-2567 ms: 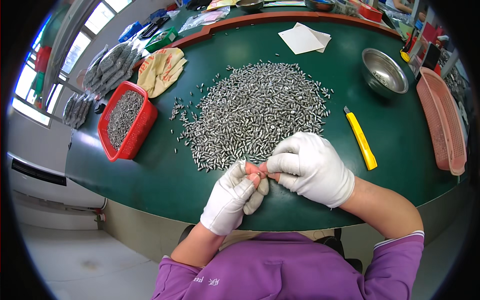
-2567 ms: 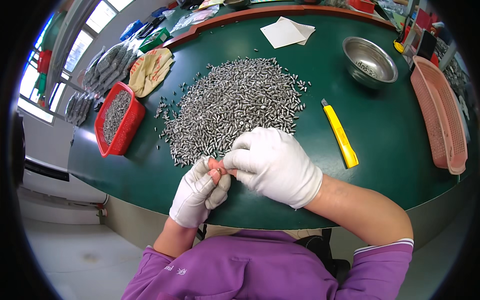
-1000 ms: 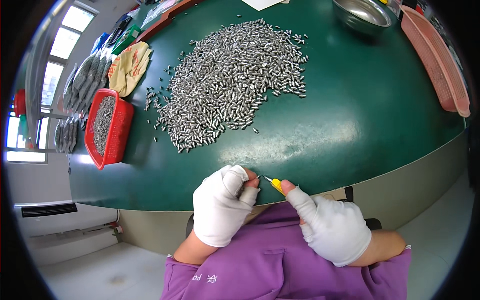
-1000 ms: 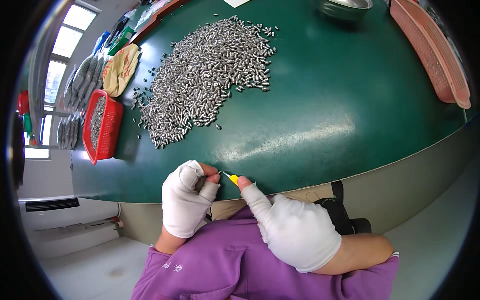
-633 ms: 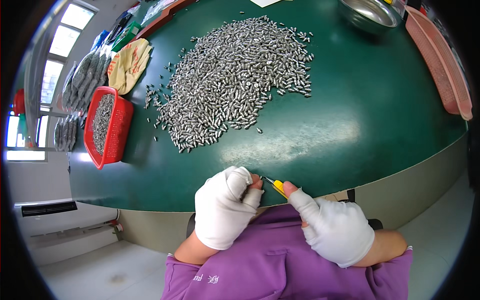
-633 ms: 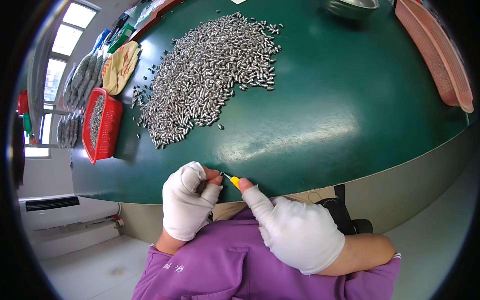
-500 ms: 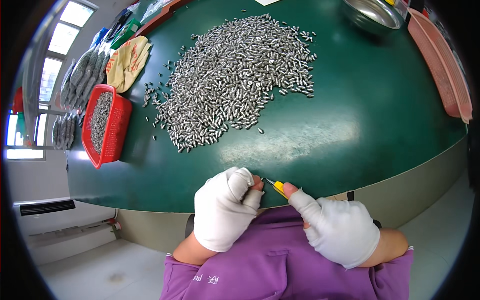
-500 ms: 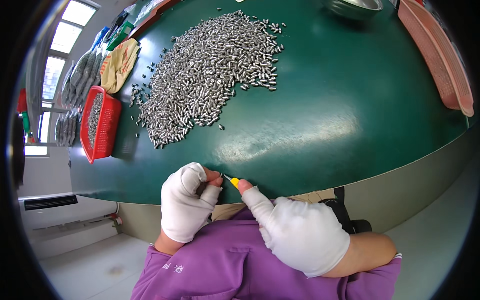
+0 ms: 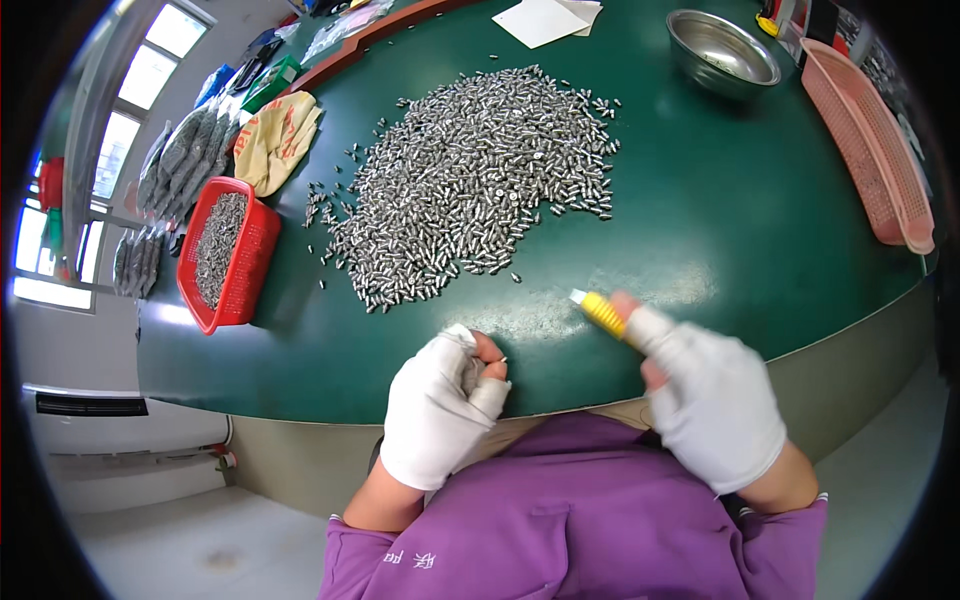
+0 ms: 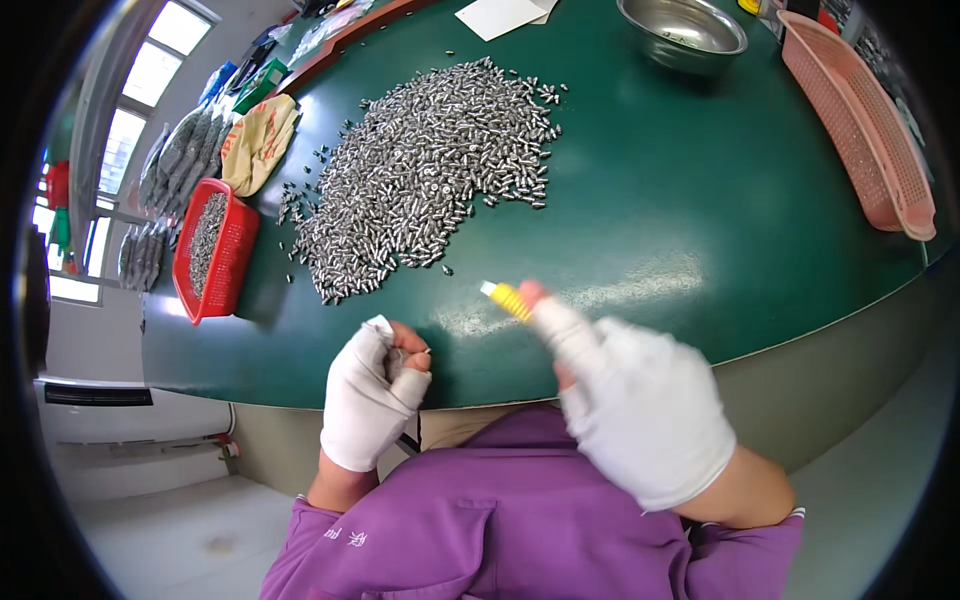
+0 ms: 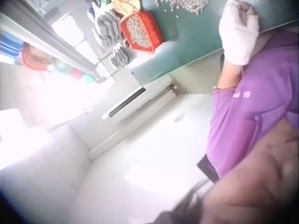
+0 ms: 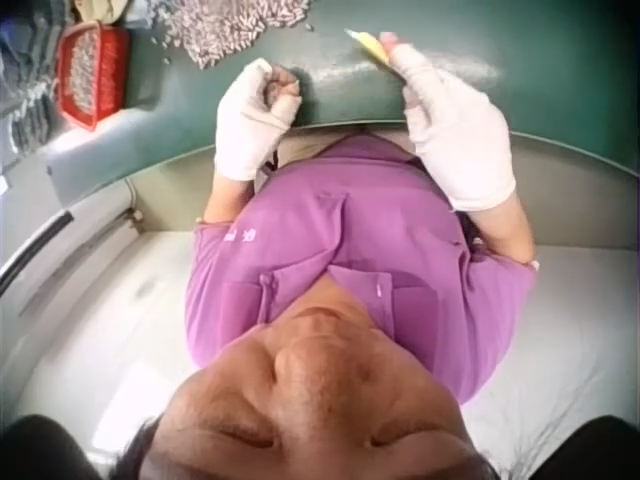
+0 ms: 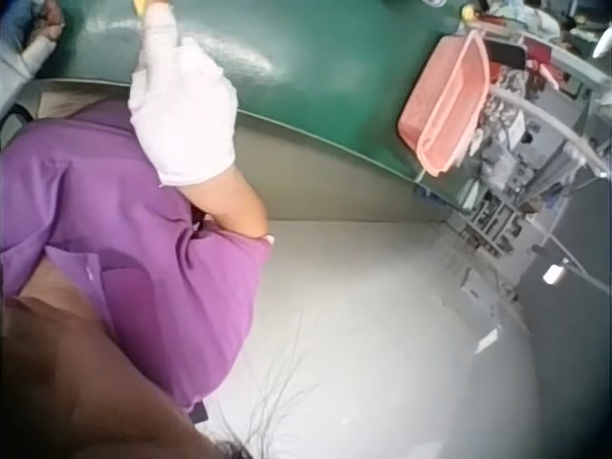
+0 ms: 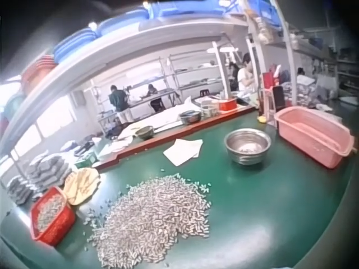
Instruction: Sorting small metal parts on a workbench and inspecting them using a utility knife.
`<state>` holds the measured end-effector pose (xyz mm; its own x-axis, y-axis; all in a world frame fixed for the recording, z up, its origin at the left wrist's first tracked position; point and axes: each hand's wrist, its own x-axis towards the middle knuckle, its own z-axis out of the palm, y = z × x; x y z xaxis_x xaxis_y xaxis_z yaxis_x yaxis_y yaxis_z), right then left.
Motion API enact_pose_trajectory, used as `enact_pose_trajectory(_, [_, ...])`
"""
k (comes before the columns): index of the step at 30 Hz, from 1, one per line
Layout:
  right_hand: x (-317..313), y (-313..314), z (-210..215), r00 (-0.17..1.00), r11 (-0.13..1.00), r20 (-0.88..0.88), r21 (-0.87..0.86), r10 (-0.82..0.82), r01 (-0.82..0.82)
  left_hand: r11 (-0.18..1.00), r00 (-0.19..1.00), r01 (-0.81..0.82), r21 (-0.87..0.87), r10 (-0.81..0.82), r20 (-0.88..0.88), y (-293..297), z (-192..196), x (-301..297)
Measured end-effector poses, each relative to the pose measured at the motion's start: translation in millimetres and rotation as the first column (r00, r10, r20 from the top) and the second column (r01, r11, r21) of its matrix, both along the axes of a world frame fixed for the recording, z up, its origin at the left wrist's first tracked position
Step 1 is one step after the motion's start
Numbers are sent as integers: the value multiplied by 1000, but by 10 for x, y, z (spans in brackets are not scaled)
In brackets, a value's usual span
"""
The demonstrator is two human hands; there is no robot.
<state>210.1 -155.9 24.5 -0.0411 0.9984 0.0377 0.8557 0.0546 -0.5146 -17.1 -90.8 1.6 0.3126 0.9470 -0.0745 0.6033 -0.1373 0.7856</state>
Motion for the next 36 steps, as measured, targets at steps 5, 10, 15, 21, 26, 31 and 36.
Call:
enact_pose_trajectory(5, [601, 340, -176, 879, 925, 353, 318, -320, 209, 884, 644, 202, -421, 204, 737, 167, -14, -185])
enact_pose_trajectory(10, [621, 636, -159, 878, 883, 438, 468, -195, -38, 818, 459, 337, -466, 289, 840, 293, -72, -145])
enact_pose_trajectory(15, [60, 1033, -132, 866, 771, 212, 395, 453, -500, 826, 399, 393, -404, 243, 884, 349, -124, -133])
enact_pose_trajectory(21, [-202, 1399, -295, 796, 726, 276, 327, 539, -605, 822, 448, 288, -491, 337, 828, 340, -161, -150])
enact_pose_trajectory(26, [-210, 1343, -301, 825, 739, 52, 414, 563, -531, 865, 636, 214, -454, 229, 737, 294, -106, -54])
enact_pose_trajectory(31, [-225, 1256, -213, 780, 737, -129, 449, 612, -504, 825, 705, 196, -530, 257, 661, 333, -57, -27])
enact_pose_trajectory(36, [-222, 1302, -274, 752, 768, -278, 466, 598, -438, 799, 592, 175, -575, 382, 710, 321, -80, -41])
